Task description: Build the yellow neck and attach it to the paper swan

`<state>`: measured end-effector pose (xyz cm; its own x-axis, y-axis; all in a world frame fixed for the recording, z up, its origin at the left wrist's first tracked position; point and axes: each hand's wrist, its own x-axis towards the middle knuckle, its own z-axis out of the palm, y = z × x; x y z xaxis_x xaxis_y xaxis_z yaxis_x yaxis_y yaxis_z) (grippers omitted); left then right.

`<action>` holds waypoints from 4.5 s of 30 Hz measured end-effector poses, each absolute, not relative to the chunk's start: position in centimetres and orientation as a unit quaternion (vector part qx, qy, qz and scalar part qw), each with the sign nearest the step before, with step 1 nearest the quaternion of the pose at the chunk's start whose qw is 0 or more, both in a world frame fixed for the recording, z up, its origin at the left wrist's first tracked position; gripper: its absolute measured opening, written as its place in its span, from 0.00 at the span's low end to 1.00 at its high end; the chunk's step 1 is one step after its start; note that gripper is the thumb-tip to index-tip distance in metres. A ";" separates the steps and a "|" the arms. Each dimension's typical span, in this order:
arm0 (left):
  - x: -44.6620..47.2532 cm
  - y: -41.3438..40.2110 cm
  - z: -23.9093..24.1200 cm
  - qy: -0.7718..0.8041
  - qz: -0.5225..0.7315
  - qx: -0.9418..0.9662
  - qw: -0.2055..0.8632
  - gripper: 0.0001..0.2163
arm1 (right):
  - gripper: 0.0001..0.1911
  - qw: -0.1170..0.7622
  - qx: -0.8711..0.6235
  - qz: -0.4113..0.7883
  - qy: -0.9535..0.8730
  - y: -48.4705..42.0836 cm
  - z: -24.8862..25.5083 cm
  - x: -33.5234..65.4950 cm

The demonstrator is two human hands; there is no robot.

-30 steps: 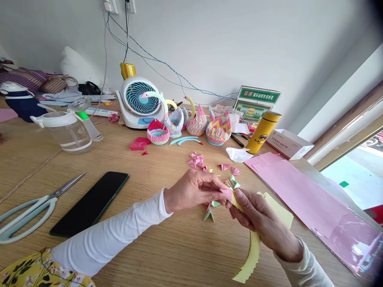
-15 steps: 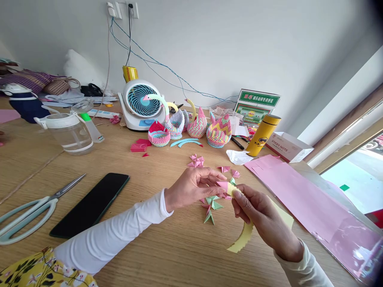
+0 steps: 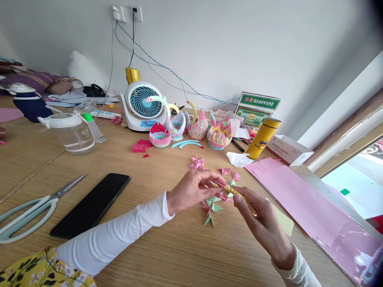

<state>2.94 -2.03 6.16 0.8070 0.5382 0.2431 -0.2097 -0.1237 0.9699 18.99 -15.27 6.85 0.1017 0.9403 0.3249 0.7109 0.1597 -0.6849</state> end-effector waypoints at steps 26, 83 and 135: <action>3.4 -2.4 4.7 0.108 0.206 0.511 0.828 0.18 | 0.26 0.335 -0.561 -0.168 -0.738 -14.6 3.9 19.3; 3.6 -1.8 4.8 0.222 0.307 0.587 0.716 0.17 | 0.16 0.523 -0.614 0.318 -0.498 -14.1 4.0 20.0; -0.6 -1.4 0.7 0.306 0.278 0.598 0.687 0.24 | 0.24 0.502 -0.594 0.443 -0.446 -13.4 2.4 21.2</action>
